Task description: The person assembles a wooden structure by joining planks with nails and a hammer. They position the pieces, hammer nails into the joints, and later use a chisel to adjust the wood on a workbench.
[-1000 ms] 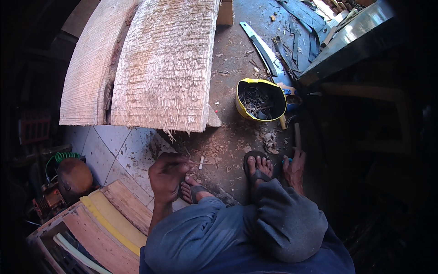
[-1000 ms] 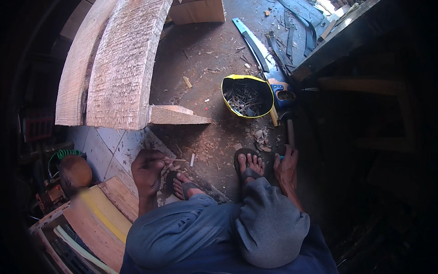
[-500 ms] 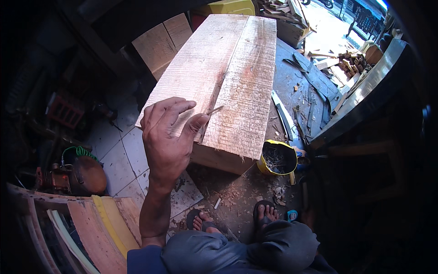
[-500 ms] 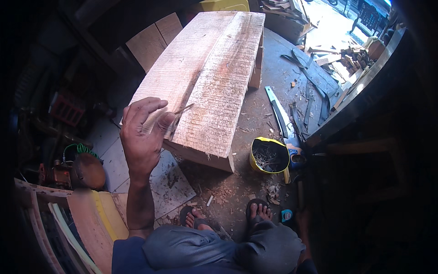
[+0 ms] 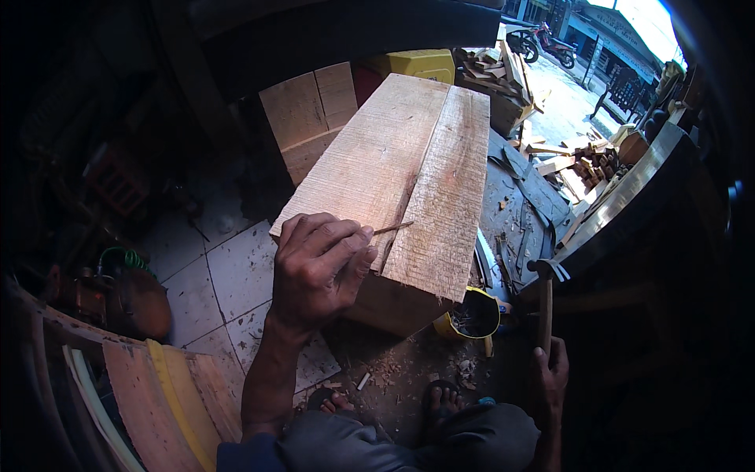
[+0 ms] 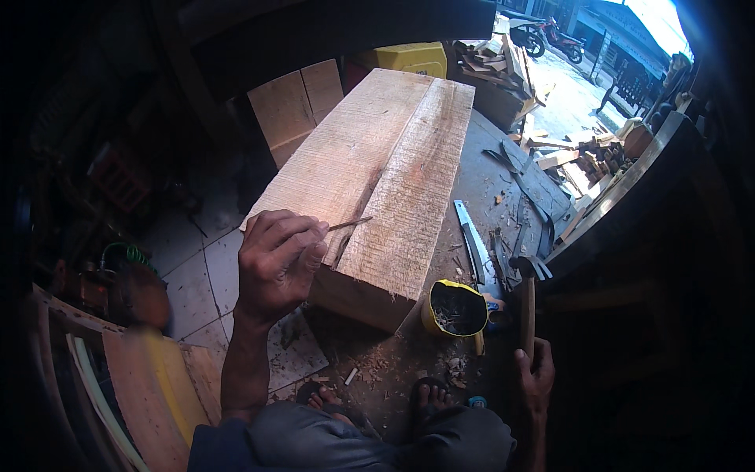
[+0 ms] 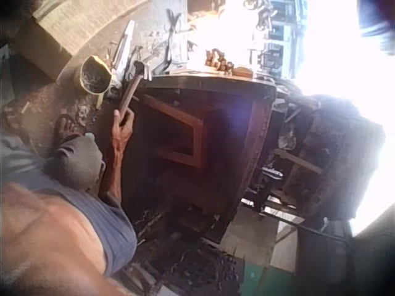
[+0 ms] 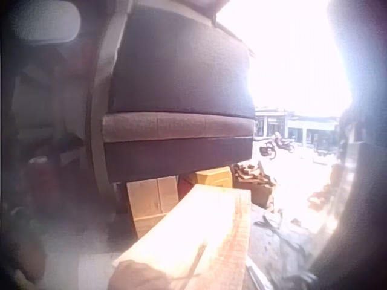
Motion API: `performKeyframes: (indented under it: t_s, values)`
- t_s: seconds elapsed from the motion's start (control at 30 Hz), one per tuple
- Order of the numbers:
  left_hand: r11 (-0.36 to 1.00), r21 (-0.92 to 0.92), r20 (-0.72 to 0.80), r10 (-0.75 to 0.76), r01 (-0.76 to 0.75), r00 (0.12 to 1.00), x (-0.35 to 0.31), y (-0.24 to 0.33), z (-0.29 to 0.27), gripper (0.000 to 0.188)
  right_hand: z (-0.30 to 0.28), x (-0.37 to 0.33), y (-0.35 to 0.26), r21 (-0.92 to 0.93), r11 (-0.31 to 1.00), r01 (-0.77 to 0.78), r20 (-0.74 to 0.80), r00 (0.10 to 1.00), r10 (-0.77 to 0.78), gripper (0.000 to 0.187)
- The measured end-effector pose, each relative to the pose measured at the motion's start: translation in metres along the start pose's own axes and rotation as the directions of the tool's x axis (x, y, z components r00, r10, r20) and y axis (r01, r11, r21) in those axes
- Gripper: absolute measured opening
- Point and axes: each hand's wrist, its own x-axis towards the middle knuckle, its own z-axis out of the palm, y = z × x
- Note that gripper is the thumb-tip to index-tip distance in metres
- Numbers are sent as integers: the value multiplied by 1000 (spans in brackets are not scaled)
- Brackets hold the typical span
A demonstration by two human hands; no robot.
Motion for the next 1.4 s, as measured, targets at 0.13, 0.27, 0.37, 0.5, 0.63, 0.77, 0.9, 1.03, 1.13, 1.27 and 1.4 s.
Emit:
performKeyframes:
  t_s: [0.13,0.27,0.37,0.5,0.63,0.77,0.9,1.03,1.13,1.27,1.4]
  values:
    - [999,25,-90,35,-32,995,-7,-2,12,20,9,1,-104,35,957,287,116,950,-290,40]
    - [998,48,-131,45,-39,990,-11,-6,12,20,25,6,-182,-178,729,661,321,740,-592,51]
    - [1000,21,-136,24,-22,990,-9,-5,12,17,32,12,-206,-205,654,728,423,669,-611,57]
    - [999,-37,-26,-33,32,999,4,0,3,11,43,28,-218,-217,734,644,448,734,-511,43]
    - [998,-15,-31,-54,54,998,5,0,-1,9,91,67,-258,-345,690,637,544,735,-406,29]
    - [999,-42,-105,-39,35,994,-4,-3,8,11,133,96,-280,-381,603,701,641,670,-374,28]
    - [1000,-30,-108,-4,1,994,-5,-3,4,15,151,115,-282,-321,450,834,735,519,-437,25]
    - [1000,-4,-147,13,-13,989,-11,-3,10,19,167,123,-300,-323,400,858,746,491,-450,25]
    - [998,53,-149,35,-27,988,-14,0,16,22,172,128,-302,-219,428,877,730,439,-524,30]
    - [989,138,-101,57,-43,993,-16,1,14,25,145,109,-298,-190,569,800,675,527,-517,37]
    - [985,151,-51,93,-85,994,-11,4,11,29,89,79,-283,-336,564,754,603,632,-486,51]
